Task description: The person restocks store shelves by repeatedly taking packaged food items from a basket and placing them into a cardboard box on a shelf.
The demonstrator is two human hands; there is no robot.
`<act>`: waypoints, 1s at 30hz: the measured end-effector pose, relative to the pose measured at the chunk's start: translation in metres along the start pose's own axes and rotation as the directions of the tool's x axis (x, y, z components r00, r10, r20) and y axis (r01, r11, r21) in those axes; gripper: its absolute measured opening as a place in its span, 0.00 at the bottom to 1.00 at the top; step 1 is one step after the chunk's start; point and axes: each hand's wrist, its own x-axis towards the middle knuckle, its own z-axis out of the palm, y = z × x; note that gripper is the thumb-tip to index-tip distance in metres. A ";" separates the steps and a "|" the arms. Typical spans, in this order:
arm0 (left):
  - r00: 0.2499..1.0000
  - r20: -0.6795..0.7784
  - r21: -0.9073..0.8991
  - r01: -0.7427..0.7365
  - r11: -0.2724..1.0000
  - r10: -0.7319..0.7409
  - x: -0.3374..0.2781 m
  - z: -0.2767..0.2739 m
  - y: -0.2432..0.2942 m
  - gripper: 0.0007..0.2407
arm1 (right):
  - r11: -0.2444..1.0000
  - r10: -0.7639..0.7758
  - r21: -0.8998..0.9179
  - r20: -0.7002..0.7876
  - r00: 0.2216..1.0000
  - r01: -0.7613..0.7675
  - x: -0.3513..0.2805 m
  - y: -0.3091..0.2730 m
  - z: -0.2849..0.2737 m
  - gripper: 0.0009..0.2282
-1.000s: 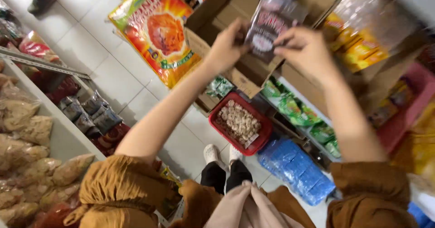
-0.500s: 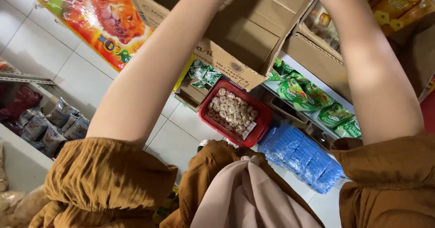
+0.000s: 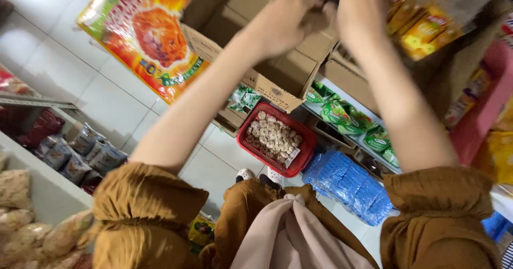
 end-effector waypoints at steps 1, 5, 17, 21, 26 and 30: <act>0.997 0.015 -0.049 0.073 0.996 -0.073 -0.021 -0.010 0.025 0.14 | 0.997 0.008 0.080 -0.008 1.000 -0.007 -0.018 -0.010 -0.013 0.17; 0.968 -0.245 -0.079 -0.071 0.994 0.050 -0.110 -0.042 0.117 0.13 | 0.931 0.071 0.362 -0.075 0.995 -0.039 -0.104 -0.058 -0.074 0.15; 0.974 0.174 -0.367 0.202 0.908 -0.146 -0.236 0.011 0.301 0.17 | 0.561 0.653 0.528 0.190 0.733 -0.637 -0.405 -0.122 -0.200 0.17; 0.927 0.369 -0.382 0.214 0.899 -0.063 -0.238 0.061 0.357 0.17 | 0.517 0.753 0.519 0.103 0.650 -0.681 -0.476 -0.120 -0.259 0.16; 0.879 0.358 -0.387 -0.168 0.907 0.315 -0.230 0.139 0.434 0.13 | 0.550 0.813 0.446 -0.096 0.574 -0.706 -0.568 -0.113 -0.336 0.15; 0.813 0.373 -0.490 -0.238 0.839 0.448 -0.231 0.213 0.513 0.13 | 0.328 0.939 0.507 -0.087 0.332 -0.797 -0.665 -0.110 -0.386 0.15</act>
